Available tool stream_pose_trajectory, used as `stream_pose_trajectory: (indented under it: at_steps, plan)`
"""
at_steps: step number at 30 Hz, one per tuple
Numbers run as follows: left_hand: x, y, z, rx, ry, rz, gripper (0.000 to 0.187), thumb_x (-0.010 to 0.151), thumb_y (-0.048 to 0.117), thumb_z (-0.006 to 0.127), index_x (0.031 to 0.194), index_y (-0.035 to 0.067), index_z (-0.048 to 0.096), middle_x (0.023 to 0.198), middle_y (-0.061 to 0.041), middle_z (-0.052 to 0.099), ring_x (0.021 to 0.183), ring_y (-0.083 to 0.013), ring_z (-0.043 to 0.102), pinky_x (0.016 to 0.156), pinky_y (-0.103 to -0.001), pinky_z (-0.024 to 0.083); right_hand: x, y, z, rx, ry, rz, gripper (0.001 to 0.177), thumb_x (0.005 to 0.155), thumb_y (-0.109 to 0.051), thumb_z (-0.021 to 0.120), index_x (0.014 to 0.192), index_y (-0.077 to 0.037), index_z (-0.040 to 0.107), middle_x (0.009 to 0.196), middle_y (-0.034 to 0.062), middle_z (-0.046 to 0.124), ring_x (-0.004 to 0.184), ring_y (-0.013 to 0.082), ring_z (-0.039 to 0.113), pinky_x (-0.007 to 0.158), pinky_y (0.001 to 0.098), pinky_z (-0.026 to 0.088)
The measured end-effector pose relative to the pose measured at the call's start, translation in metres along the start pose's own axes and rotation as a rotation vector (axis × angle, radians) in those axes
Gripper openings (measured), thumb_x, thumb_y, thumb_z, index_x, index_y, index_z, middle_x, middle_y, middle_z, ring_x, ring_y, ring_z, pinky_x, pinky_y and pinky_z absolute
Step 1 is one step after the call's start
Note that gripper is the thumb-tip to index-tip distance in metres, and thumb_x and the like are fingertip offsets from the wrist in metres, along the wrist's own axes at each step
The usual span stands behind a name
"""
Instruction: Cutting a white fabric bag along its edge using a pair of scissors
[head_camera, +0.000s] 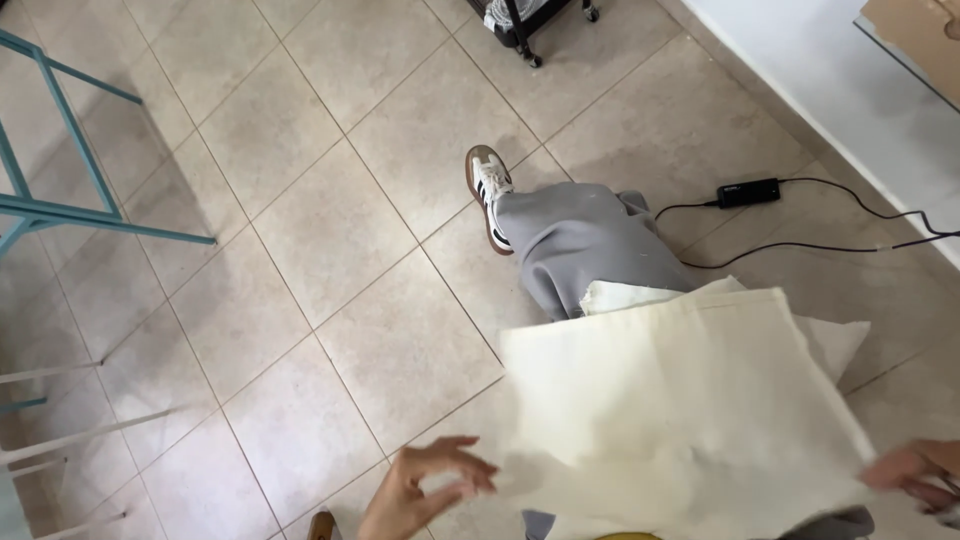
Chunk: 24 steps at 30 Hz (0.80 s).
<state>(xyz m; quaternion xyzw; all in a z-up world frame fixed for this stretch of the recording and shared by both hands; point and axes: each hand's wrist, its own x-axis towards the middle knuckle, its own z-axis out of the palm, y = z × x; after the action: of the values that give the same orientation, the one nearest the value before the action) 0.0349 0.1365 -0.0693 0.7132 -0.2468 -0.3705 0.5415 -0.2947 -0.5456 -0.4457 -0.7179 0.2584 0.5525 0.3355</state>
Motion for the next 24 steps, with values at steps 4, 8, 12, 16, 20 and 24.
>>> stream_pose_trajectory:
  at_steps: [4, 8, 12, 16, 20, 24]
  plan:
    - [0.053, -0.052, 0.012, 0.064, 0.411, 0.024, 0.022, 0.098, 0.025, 0.065, 0.096, 0.007, 0.077, 0.090, -0.005, 0.079, 0.086, -0.0169, 0.076, 0.080, -0.030, 0.061, -0.010, -0.087, 0.017, 1.011, 0.054, 0.052, 0.063, 0.098, -0.016, 0.047, 0.148, 0.019, 0.061, 0.110, 0.0489, 0.073, 0.064, 0.0464, 0.045, 0.064, 0.0594, 0.037]
    - [0.122, -0.117, 0.037, 0.065, 0.500, -0.161, 0.039, 0.095, 0.025, 0.068, 0.131, 0.012, 0.062, 0.127, -0.007, 0.070, 0.115, -0.0205, 0.068, 0.094, -0.033, 0.061, -0.195, -0.294, -0.049, 0.833, 0.696, -0.672, 0.052, 0.094, -0.014, 0.036, 0.136, 0.008, 0.056, 0.137, 0.0261, 0.065, 0.122, 0.0387, 0.064, 0.101, 0.0494, 0.047]
    - [0.154, -0.119, 0.050, -0.175, 0.351, -0.394, 0.045, 0.095, 0.040, 0.067, 0.133, 0.015, 0.065, 0.090, 0.004, 0.054, 0.085, -0.0074, 0.048, 0.078, -0.022, 0.044, -0.121, -0.313, -0.038, 0.879, 0.609, -0.613, 0.051, 0.090, 0.016, 0.055, 0.138, 0.001, 0.060, 0.138, 0.0138, 0.066, 0.118, 0.0241, 0.063, 0.080, 0.0342, 0.049]
    - [0.143, -0.099, 0.043, -0.411, 0.348, -0.457, 0.017, 0.095, 0.021, 0.073, 0.105, 0.007, 0.074, 0.087, 0.002, 0.070, 0.076, -0.0074, 0.063, 0.067, -0.021, 0.053, -0.198, -0.380, -0.038, 0.916, 0.631, -0.378, 0.054, 0.088, 0.021, 0.041, 0.128, -0.002, 0.069, 0.122, 0.0157, 0.072, 0.111, 0.0268, 0.066, 0.088, 0.0386, 0.052]
    - [0.117, -0.098, 0.026, -0.414, 0.406, -0.345, 0.010, 0.094, 0.016, 0.076, 0.095, 0.006, 0.077, 0.084, 0.001, 0.072, 0.076, -0.0079, 0.063, 0.069, -0.021, 0.051, -0.186, -0.354, -0.039, 0.890, 0.835, -0.345, 0.024, 0.093, -0.010, 0.077, 0.114, -0.008, 0.065, 0.108, 0.0078, 0.069, 0.098, 0.0193, 0.063, 0.085, 0.0307, 0.047]
    - [0.088, -0.085, 0.013, -0.453, 0.398, -0.276, 0.007, 0.095, 0.008, 0.073, 0.094, 0.004, 0.079, 0.082, 0.000, 0.072, 0.076, -0.0078, 0.060, 0.072, -0.022, 0.049, -0.117, -0.272, -0.035, 0.965, 0.856, -0.986, 0.071, 0.084, -0.056, 0.069, 0.129, -0.003, 0.053, 0.126, 0.0112, 0.061, 0.117, 0.0212, 0.065, 0.111, 0.0331, 0.053]
